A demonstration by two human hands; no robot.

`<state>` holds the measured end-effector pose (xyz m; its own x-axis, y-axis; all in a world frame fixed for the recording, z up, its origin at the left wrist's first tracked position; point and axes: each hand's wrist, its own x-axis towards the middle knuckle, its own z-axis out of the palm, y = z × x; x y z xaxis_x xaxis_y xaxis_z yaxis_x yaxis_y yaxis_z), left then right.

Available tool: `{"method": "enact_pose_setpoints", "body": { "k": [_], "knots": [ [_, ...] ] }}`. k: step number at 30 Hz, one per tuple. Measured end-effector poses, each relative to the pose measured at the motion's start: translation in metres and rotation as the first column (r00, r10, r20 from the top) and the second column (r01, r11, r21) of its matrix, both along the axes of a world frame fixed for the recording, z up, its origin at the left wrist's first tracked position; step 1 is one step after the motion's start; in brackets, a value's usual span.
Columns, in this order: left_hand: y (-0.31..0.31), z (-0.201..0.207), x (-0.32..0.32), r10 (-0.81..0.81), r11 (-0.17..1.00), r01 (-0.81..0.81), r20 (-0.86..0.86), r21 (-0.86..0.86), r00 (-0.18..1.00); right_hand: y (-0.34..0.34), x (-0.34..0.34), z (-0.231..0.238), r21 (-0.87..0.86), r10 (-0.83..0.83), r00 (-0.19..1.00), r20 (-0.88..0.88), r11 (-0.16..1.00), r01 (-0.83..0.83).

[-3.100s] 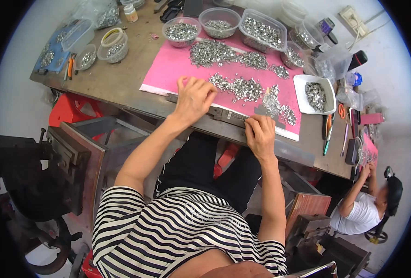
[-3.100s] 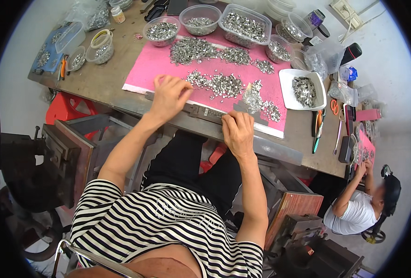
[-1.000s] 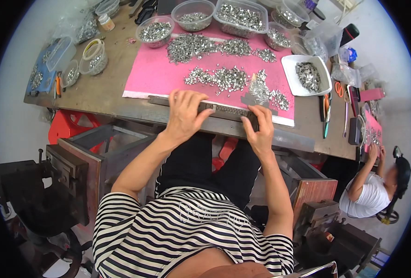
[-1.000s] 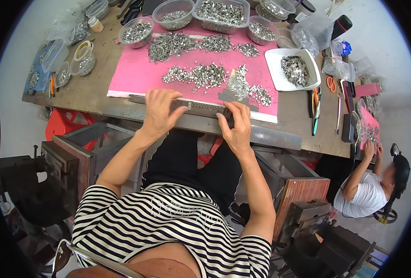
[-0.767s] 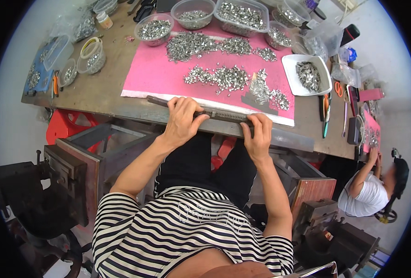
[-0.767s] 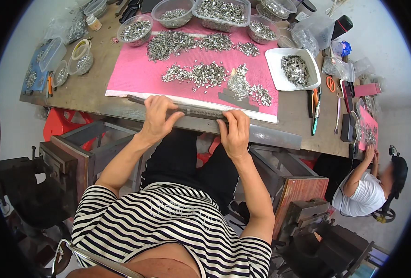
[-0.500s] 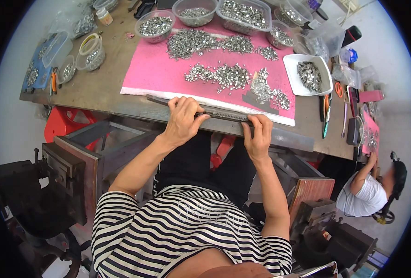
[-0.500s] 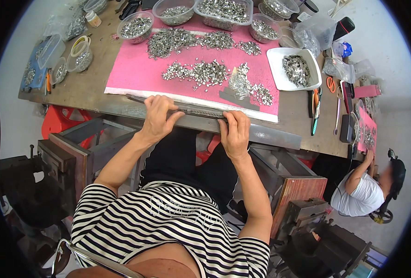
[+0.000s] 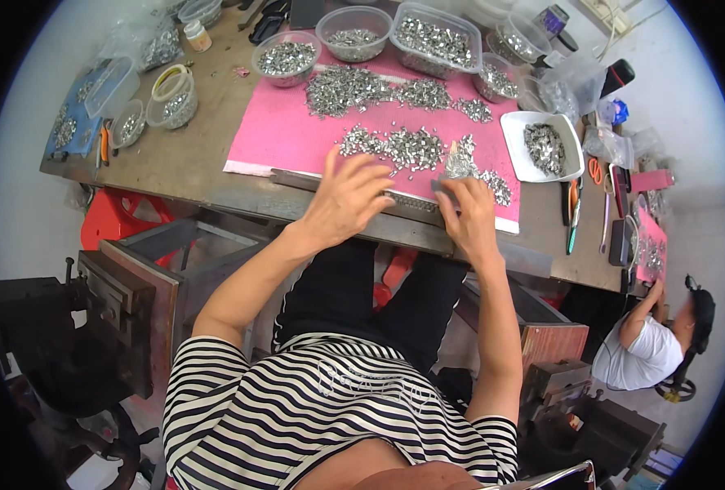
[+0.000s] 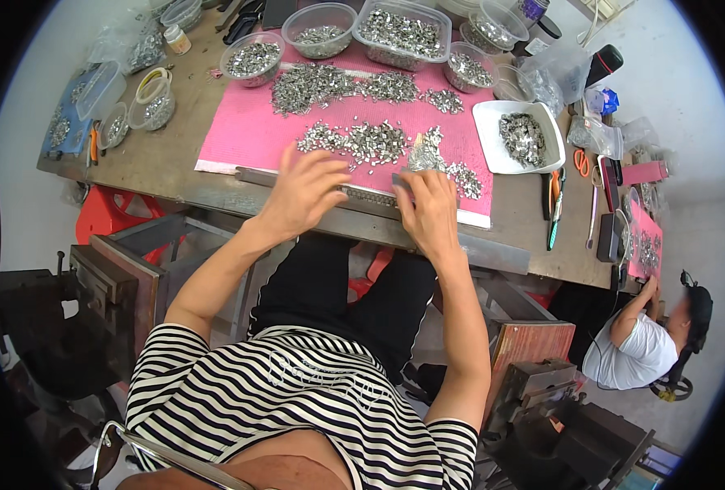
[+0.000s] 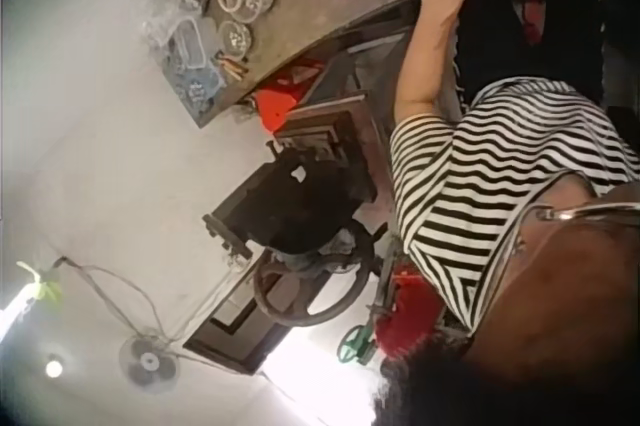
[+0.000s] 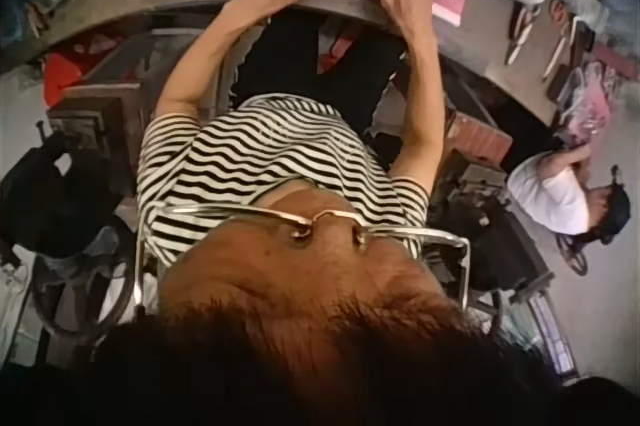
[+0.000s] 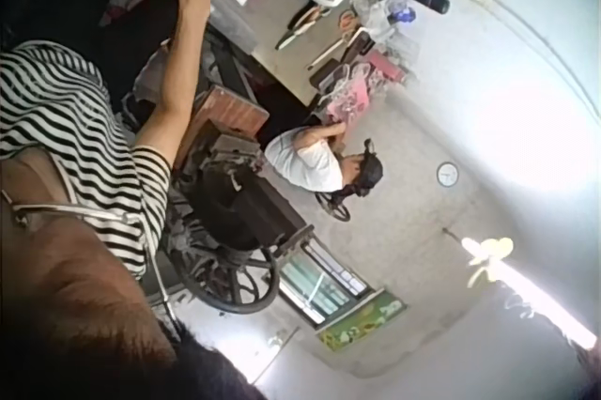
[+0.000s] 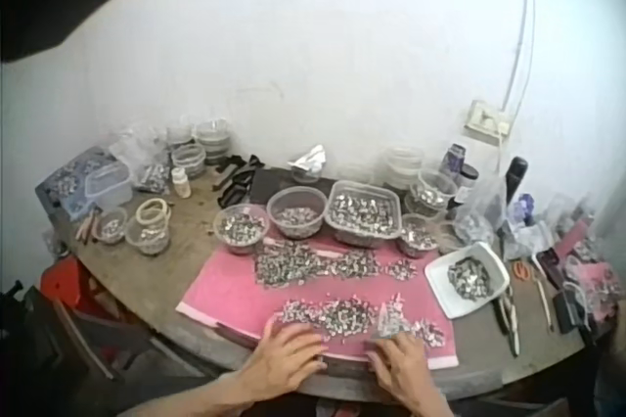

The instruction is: The person places small metal pieces into a metal holder by hand, places the holder into a press machine to press it, and then continues loading metal pieces into the holder.

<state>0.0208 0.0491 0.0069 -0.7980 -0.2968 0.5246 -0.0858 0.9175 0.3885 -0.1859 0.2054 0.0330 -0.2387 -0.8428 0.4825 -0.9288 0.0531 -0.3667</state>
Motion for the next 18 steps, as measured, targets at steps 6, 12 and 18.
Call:
{"method": "enact_pose_setpoints", "body": {
  "k": [6, 12, 18],
  "knots": [
    [-0.003, 0.003, -0.017, -0.054, 0.997, 0.064, 0.221, -0.038, 0.974, -0.052, -0.002, -0.013, 0.161, 0.015, 0.998, 0.06, 0.987, -0.025],
    [-0.027, 0.002, -0.005, 0.078, 0.996, -0.06, 0.305, -0.069, 0.949, -0.044, 0.001, -0.014, 0.114, 0.046, 0.992, 0.12, 0.992, -0.06],
    [-0.015, -0.003, -0.026, -0.001, 0.999, 0.017, 0.292, -0.052, 0.956, -0.041, 0.008, -0.012, 0.083, 0.051, 0.999, -0.011, 0.995, -0.05]
  ]
}}
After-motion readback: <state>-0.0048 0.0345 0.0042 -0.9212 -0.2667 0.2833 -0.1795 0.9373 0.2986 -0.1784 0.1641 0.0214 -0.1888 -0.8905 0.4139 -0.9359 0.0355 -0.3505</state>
